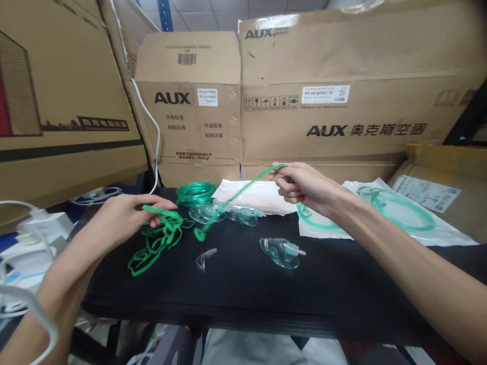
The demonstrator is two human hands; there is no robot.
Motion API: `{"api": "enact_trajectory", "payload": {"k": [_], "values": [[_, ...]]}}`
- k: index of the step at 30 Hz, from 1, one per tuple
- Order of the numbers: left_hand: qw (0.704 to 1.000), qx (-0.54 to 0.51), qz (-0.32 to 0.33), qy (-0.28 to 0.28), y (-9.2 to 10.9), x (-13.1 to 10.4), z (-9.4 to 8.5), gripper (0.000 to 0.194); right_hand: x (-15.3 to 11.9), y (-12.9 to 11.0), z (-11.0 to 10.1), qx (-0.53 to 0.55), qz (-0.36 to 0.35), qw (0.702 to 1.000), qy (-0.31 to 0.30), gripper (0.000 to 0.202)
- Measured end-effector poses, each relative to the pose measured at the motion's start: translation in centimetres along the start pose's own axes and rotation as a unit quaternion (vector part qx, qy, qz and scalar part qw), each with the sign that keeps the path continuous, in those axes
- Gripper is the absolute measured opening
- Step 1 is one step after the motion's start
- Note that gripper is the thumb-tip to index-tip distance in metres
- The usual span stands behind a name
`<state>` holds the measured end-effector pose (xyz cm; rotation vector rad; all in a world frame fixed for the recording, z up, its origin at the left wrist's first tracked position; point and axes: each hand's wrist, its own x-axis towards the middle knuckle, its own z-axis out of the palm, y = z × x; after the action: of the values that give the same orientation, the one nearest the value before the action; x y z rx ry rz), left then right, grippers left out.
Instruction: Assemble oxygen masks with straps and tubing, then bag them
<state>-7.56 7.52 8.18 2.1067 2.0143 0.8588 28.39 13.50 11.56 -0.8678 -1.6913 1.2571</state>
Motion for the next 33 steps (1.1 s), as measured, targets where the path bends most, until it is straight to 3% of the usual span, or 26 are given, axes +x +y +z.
{"api": "enact_trajectory", "payload": {"k": [5,7,9,13,15,19,22,26,28,33], "values": [[0.989,0.108,-0.046,0.095,-1.9,-0.1,-0.3,0.034,-0.4,0.6,-2.5,-0.035,0.008,0.999,-0.001,0.027],[0.992,0.087,-0.027,0.084,-2.6,0.0,0.0,0.036,-0.6,1.2,-2.8,-0.066,0.017,0.998,-0.010,0.015],[0.999,0.013,0.008,0.037,-2.7,0.2,0.5,0.042,-0.9,1.7,-2.6,-0.108,0.031,0.993,-0.032,0.006],[0.994,-0.065,0.073,-0.039,-2.0,0.1,1.0,0.050,-1.7,1.9,-1.8,-0.232,0.029,0.967,-0.099,0.040],[0.996,-0.003,0.086,-0.012,-1.4,-0.1,0.9,0.049,-2.5,2.0,-1.5,-0.312,0.002,0.946,-0.089,0.049],[0.990,0.094,0.077,0.074,1.1,-0.8,1.3,0.043,-5.9,3.2,-0.4,-0.421,-0.019,0.906,-0.023,0.043],[0.988,0.040,0.132,0.073,4.4,-1.2,3.2,0.034,-8.9,5.0,0.9,-0.488,-0.014,0.872,-0.036,0.053],[0.971,0.028,0.235,-0.033,7.7,-1.1,7.2,0.026,-11.4,6.7,2.0,-0.509,-0.050,0.858,-0.043,0.042],[0.963,0.033,0.257,-0.073,7.9,-0.9,8.9,0.022,-12.0,7.0,1.9,-0.499,-0.055,0.864,-0.041,0.037],[0.963,0.025,0.255,-0.088,6.2,0.1,11.4,0.023,-12.6,8.2,0.7,-0.494,-0.037,0.868,-0.027,0.046]]}}
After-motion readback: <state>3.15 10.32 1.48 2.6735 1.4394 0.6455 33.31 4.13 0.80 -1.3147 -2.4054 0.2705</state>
